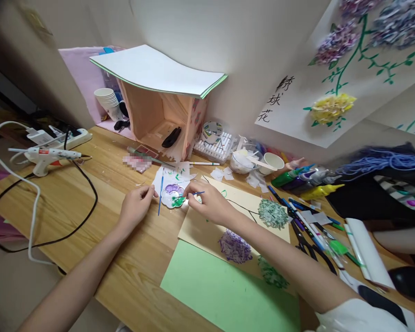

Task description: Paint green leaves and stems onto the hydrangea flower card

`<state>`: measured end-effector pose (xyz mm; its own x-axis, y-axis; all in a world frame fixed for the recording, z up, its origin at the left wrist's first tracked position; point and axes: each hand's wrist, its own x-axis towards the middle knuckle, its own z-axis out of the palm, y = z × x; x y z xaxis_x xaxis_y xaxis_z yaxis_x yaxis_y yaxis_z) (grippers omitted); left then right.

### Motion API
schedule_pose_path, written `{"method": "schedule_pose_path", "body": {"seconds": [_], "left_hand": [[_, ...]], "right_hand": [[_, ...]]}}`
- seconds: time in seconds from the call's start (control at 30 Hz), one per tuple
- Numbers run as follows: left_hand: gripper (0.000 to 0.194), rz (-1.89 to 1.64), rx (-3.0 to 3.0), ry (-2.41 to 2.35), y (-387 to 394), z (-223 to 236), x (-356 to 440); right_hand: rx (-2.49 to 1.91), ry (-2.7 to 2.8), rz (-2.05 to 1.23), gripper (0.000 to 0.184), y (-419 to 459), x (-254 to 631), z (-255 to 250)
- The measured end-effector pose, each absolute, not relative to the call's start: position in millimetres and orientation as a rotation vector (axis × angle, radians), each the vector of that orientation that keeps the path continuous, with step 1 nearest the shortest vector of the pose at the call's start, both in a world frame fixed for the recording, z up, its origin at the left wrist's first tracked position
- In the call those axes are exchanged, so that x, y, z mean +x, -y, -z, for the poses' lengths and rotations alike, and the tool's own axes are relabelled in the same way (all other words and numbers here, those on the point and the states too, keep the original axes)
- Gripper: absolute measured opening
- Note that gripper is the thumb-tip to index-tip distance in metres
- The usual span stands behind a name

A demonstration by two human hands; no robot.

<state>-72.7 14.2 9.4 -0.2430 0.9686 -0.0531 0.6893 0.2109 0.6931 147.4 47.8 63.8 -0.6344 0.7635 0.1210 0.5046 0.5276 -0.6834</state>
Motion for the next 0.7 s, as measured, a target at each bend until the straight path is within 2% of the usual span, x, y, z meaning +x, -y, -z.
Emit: {"method": "schedule_pose_path", "body": {"seconds": [0.7], "left_hand": [[0.04,-0.67,1.587,-2.024,-16.2,-2.1,-70.7]], "right_hand": [[-1.028,2.363,-0.822,0.018,-44.3,147.9,-63.2]]}}
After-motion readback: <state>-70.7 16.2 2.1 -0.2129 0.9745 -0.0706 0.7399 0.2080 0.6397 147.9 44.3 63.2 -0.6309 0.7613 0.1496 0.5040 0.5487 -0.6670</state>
